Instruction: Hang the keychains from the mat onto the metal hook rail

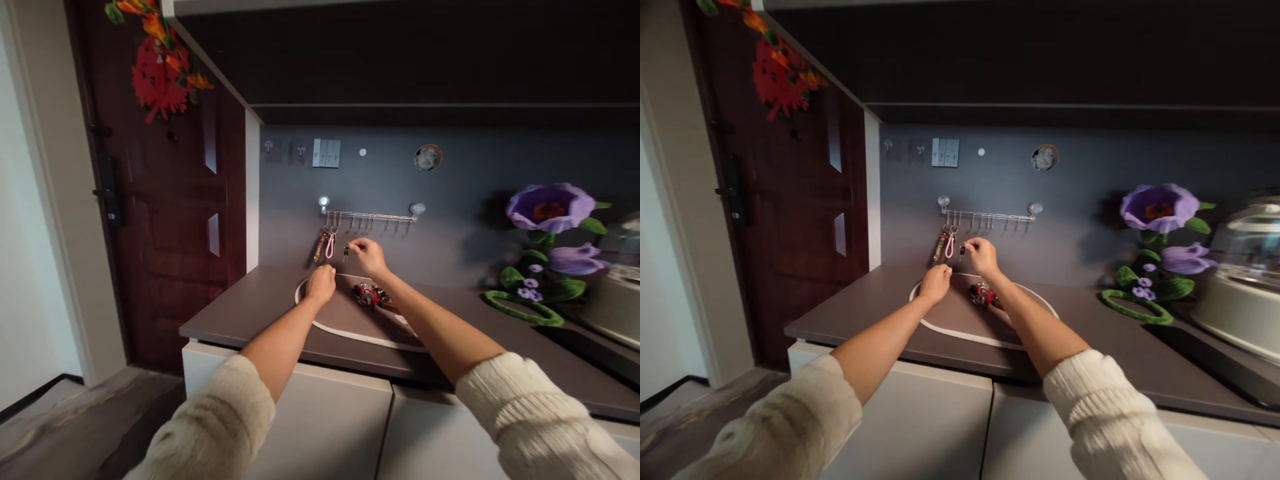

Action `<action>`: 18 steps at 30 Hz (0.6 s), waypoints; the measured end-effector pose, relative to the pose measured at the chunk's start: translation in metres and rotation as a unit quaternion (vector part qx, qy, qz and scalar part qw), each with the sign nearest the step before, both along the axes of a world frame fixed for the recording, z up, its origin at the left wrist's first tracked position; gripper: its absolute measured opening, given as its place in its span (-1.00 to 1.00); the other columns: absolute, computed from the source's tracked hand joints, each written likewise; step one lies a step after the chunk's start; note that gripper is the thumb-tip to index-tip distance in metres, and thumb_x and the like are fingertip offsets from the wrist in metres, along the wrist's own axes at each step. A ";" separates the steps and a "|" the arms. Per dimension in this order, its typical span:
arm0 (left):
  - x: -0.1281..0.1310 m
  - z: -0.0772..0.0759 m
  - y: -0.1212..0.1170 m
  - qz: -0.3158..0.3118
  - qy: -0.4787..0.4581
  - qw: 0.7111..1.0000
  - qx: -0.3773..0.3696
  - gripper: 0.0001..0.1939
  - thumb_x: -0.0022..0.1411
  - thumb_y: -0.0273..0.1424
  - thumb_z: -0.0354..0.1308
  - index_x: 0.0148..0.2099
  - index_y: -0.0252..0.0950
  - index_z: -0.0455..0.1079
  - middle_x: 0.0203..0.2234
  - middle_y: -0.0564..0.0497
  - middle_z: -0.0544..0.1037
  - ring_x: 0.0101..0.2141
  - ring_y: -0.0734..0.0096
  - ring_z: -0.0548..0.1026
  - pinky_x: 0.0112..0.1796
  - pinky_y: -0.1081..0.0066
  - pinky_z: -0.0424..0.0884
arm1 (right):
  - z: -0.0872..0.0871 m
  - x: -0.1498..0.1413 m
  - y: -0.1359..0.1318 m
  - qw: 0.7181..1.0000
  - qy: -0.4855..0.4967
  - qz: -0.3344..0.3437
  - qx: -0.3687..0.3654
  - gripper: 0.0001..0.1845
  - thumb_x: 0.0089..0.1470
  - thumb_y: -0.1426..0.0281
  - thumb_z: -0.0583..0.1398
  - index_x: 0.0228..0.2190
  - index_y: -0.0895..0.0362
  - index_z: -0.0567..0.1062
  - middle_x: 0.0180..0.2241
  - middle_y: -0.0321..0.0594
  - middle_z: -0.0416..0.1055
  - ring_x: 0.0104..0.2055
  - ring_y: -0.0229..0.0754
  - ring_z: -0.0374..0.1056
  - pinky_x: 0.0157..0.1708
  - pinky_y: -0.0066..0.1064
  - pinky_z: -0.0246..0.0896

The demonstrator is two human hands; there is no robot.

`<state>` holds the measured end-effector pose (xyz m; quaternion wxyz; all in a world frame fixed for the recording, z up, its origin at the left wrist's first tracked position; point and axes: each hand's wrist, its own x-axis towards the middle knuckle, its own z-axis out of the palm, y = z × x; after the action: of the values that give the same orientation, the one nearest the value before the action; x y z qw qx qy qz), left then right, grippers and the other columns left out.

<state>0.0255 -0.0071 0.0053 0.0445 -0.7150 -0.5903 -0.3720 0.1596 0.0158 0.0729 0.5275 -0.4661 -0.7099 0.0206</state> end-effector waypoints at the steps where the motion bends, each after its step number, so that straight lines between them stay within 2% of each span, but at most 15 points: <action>1: 0.000 0.000 0.001 -0.001 -0.002 1.000 0.000 -0.70 0.26 -0.41 -0.20 -0.25 -0.32 0.36 -0.28 -0.11 0.50 -0.22 0.37 0.43 -0.20 0.42 0.26 | 0.003 -0.003 0.003 1.000 0.001 -0.004 0.001 -0.80 -0.09 0.32 0.10 -0.48 0.15 0.49 -0.43 -0.22 0.46 -0.39 -0.24 0.31 -0.31 -0.41 0.16; 12: 0.004 0.000 -0.001 0.004 0.000 1.000 -0.012 -0.67 0.27 -0.39 -0.24 -0.27 -0.32 0.36 -0.28 -0.12 0.50 -0.22 0.34 0.44 -0.21 0.40 0.26 | 0.027 -0.029 0.040 0.998 0.038 -0.048 -0.019 -0.77 -0.04 0.38 0.07 -0.41 0.19 0.50 -0.36 -0.14 0.48 -0.31 -0.21 0.35 -0.24 -0.40 0.17; 18: 0.005 0.001 -0.001 0.008 0.008 1.000 -0.020 -0.66 0.27 -0.38 -0.24 -0.26 -0.29 0.37 -0.28 -0.11 0.50 -0.21 0.36 0.43 -0.21 0.41 0.27 | 0.034 -0.036 0.060 0.994 0.077 -0.070 -0.015 -0.76 -0.07 0.38 0.08 -0.43 0.20 0.52 -0.37 -0.09 0.49 -0.30 -0.17 0.37 -0.23 -0.38 0.20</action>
<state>0.0304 -0.0081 0.0061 0.0380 -0.7140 -0.6026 -0.3544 0.1235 0.0754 0.1064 0.5735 -0.5195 -0.6327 0.0298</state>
